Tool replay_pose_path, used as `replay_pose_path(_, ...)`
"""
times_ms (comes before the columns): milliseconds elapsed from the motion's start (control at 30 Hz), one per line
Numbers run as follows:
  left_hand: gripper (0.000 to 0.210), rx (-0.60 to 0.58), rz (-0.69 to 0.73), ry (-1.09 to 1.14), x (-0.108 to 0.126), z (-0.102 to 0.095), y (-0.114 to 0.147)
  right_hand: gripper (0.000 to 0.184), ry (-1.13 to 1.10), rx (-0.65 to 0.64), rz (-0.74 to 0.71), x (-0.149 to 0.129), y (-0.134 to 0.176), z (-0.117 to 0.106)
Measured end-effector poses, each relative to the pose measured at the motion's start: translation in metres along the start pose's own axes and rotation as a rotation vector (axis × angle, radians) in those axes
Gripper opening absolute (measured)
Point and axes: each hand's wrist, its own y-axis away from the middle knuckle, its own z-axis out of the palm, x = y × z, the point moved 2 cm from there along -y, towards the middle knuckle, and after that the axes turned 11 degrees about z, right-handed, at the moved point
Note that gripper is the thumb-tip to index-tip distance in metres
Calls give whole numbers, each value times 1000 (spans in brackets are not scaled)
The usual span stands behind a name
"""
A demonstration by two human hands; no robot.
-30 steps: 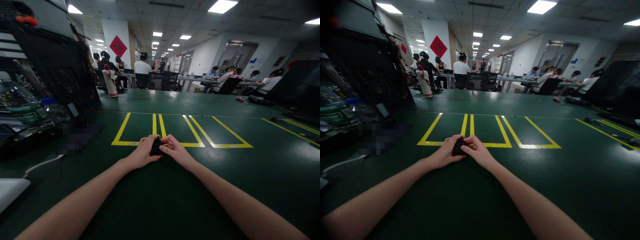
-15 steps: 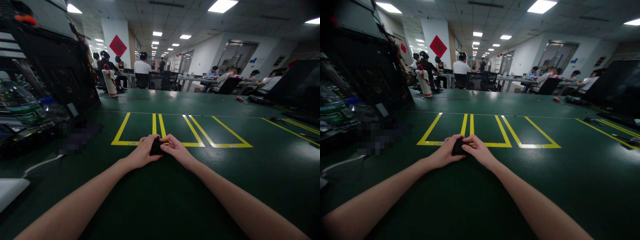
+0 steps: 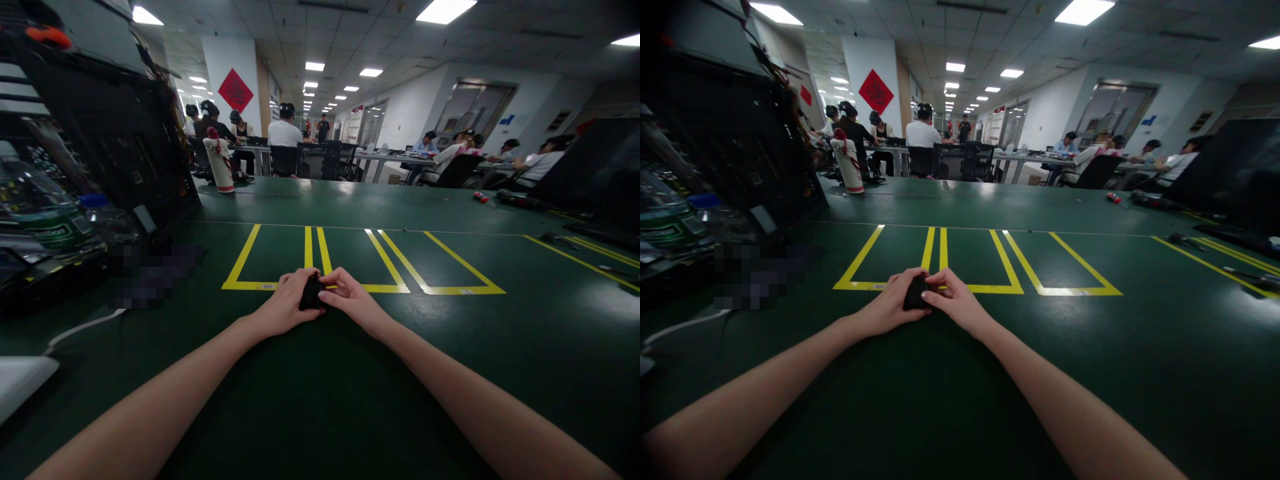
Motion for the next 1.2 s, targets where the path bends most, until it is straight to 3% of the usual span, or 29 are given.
replay_pose_path(200, 56, 2, -5, -9, 0, 0, 0, 26, 72, 42, 20, 2, -3, -2)
replay_pose_path(400, 58, 12, 26, -18, -1, 2, -1, 27, 3, -14, -12, 1, -1, 0)
replay_pose_path(567, 58, 14, 15, 0, -1, 1, 0, 20, 16, 43, -17, 2, -3, 0)
replay_pose_path(700, 57, 6, 3, -1, -1, 0, 0, 27, 64, 65, 4, 3, -4, -2)
replay_pose_path(967, 57, 0, 13, -15, 0, 1, 1, 28, -8, -9, 8, 1, 0, 0)
replay_pose_path(1200, 57, 6, 3, -2, 0, 1, -1, 25, 49, 52, -9, 2, -3, -1)
